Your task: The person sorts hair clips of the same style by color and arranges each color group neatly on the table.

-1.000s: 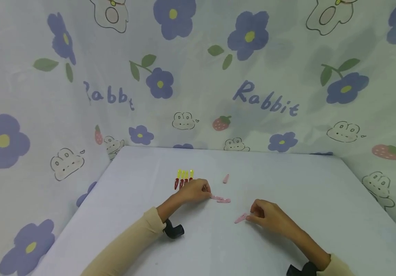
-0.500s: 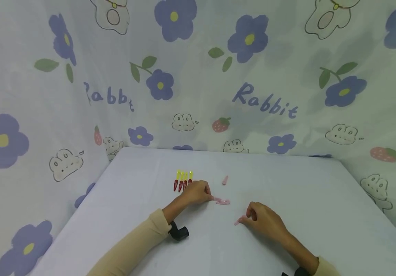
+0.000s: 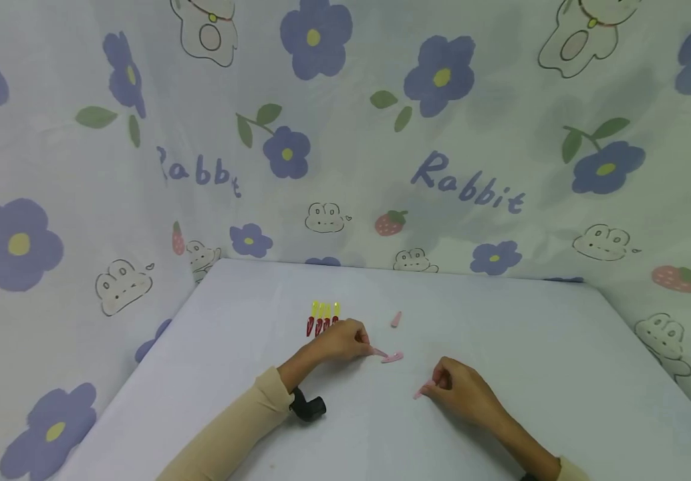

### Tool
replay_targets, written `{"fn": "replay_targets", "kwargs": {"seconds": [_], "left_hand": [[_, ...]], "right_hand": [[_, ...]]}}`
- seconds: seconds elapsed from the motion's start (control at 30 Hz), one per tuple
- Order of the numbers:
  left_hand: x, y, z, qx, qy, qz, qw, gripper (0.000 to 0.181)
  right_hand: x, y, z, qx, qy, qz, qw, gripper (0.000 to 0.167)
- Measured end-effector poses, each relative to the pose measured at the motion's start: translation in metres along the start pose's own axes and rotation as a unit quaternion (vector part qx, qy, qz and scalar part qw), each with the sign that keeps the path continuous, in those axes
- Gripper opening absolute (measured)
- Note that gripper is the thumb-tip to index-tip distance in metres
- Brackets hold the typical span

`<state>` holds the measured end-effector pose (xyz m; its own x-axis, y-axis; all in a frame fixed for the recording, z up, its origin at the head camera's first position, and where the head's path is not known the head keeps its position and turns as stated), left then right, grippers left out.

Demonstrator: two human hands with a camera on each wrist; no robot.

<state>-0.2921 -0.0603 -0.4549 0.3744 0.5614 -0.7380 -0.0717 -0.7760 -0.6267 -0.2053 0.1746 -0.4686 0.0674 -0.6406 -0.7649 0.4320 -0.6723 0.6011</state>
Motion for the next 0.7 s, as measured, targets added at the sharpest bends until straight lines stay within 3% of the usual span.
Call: {"fn": "replay_targets", "kwargs": {"seconds": [0.1, 0.27, 0.5, 0.7], "left_hand": [[-0.006, 0.003, 0.0, 0.0, 0.001, -0.034, 0.9994, 0.012], [-0.015, 0.008, -0.001, 0.011, -0.032, -0.058, 0.9978, 0.007], [-0.031, 0.018, -0.013, 0.039, -0.059, -0.092, 0.9932, 0.006], [-0.055, 0.032, -0.028, 0.01, -0.105, -0.094, 0.9899, 0.016]], "right_hand": [[0.0, 0.0, 0.0, 0.0, -0.006, 0.012, 0.9999, 0.026], [0.0, 0.001, 0.002, 0.001, -0.011, 0.03, 0.9995, 0.023], [0.0, -0.001, 0.002, 0.038, -0.008, 0.063, 0.9972, 0.019], [0.0, 0.005, 0.012, 0.011, 0.01, 0.083, 0.9965, 0.013]]}}
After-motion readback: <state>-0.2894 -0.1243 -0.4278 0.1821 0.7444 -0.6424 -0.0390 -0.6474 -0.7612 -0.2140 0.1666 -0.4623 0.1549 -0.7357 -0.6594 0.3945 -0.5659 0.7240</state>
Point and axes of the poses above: each hand's wrist, its own z-axis towards the middle knuckle, its own x-axis out of the palm, y = z × x, the point moved 6 cm from there along z, towards the middle knuckle, and after that the axes turned 13 degrees about -x, right-handed, at the moved point
